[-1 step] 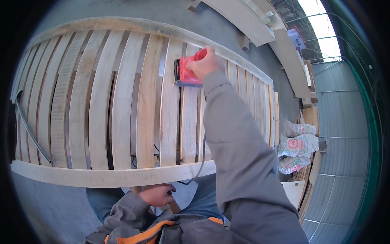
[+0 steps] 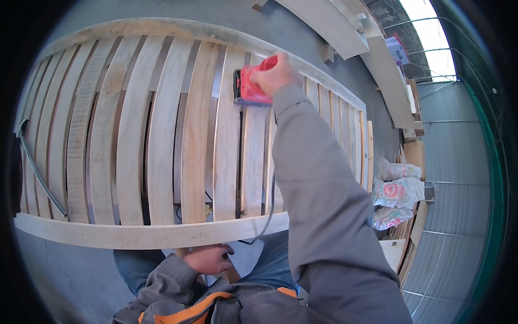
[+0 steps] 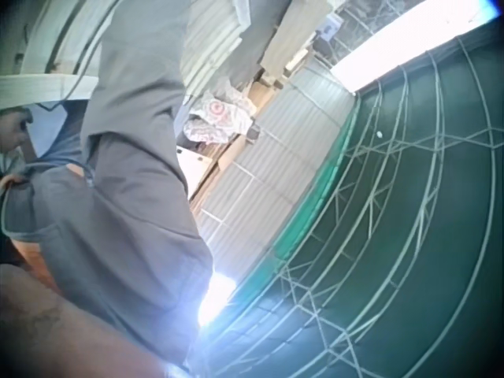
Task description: The person uses a red electric sander to smooth the surface of a wooden slatted structure. The sander is moved systematically across the slats and frame, with the cord managed to avoid obstruction.
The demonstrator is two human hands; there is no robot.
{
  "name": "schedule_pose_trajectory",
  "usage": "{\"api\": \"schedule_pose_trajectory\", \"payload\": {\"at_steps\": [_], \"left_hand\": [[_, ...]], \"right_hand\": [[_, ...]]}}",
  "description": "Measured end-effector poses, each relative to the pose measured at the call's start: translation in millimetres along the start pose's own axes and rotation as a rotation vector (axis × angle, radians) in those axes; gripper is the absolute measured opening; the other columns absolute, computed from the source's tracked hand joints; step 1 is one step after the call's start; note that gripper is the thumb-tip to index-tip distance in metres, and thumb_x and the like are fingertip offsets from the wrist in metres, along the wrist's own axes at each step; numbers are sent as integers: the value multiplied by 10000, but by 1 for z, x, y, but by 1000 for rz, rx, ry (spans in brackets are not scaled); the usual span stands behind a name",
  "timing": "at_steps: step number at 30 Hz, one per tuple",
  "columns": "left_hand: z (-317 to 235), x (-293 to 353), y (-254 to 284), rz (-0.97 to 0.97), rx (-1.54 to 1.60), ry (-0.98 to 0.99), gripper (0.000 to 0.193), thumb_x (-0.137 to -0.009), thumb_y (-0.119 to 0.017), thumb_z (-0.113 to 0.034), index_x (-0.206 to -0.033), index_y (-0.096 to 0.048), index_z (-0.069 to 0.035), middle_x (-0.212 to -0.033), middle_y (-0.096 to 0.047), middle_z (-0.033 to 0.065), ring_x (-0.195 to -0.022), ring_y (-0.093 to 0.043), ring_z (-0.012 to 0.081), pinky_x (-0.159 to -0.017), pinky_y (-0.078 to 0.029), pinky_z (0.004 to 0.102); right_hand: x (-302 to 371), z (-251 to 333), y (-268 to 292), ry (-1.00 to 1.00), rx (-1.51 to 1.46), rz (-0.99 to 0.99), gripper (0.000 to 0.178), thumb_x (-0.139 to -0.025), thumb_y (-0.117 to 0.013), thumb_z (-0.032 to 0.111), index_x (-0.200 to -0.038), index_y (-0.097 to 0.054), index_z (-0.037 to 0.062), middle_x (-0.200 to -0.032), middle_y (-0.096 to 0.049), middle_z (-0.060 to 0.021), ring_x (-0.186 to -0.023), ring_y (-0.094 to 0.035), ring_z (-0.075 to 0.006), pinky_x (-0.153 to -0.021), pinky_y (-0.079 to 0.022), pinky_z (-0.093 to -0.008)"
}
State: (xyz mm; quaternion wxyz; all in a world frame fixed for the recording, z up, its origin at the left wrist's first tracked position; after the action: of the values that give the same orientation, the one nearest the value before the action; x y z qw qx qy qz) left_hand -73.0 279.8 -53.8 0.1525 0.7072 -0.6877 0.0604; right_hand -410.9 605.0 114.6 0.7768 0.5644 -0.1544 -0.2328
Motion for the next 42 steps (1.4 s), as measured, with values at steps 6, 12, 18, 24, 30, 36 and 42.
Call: {"api": "schedule_pose_trajectory", "payload": {"at_steps": [6,12,18,24,30,36,42], "left_hand": [[4,2,5,-7,35,14,493,-873,-744,-290,-1272,-751,1,-1202,-758,229,-1109,-727,388,-1014,-572,441],[6,0,5,-16,53,19,490,-881,-742,-285,-1275,-749,5,-1193,-765,229,-1107,-734,380,-1012,-578,430],[9,4,5,-50,37,8,507,-870,-759,-295,-1279,-743,4,-1181,-758,221,-1091,-733,367,-995,-579,440],[2,5,5,1,12,39,522,-862,-767,-283,-1295,-731,7,-1193,-751,226,-1085,-731,371,-979,-581,442],[10,8,-4,-18,-30,71,492,-875,-735,-248,-1297,-713,3,-1167,-771,233,-1067,-747,396,-960,-592,451],[12,7,-13,-6,-112,101,482,-885,-736,-241,-1302,-714,0,-1165,-773,227,-1067,-748,386,-948,-591,455],[25,9,-20,10,-146,158,489,-894,-736,-252,-1317,-715,-8,-1193,-774,221,-1097,-747,369,-977,-585,438]], "right_hand": [[-47,28,-5,74,52,-2,786,-724,-889,391,-1370,-591,57,-1201,-742,-149,-1119,-723,-284,-1006,-557,-373],[-81,13,-7,91,20,-16,821,-706,-876,406,-1418,-590,112,-1276,-743,-141,-1189,-719,-311,-1038,-563,-386],[-52,34,0,125,9,-24,588,-676,-915,342,-1102,-662,25,-1047,-760,-199,-1000,-744,-328,-893,-589,-421],[7,12,4,121,-84,-61,586,-678,-908,314,-1112,-655,12,-1036,-758,-205,-991,-745,-334,-884,-592,-417],[103,-6,5,-71,100,-9,806,-732,-867,401,-1425,-584,102,-1248,-746,-174,-1160,-726,-334,-1026,-576,-411],[194,-19,12,-178,126,1,819,-732,-859,398,-1451,-574,127,-1264,-723,-206,-1158,-724,-382,-1035,-583,-446],[263,-19,18,-241,88,33,812,-749,-858,386,-1465,-559,150,-1304,-622,-253,-1182,-677,-438,-1023,-573,-483]]}}
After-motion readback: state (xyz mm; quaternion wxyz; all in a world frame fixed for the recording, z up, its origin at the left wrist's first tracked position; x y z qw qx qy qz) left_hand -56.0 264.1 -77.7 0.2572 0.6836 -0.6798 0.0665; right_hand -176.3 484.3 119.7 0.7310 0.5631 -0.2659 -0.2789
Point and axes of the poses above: each hand's wrist, its own x-axis away from the middle knuckle, its own y-axis out of the back of the hand, z = x × y, the point moved 8 cm from there along -x, towards the middle knuckle
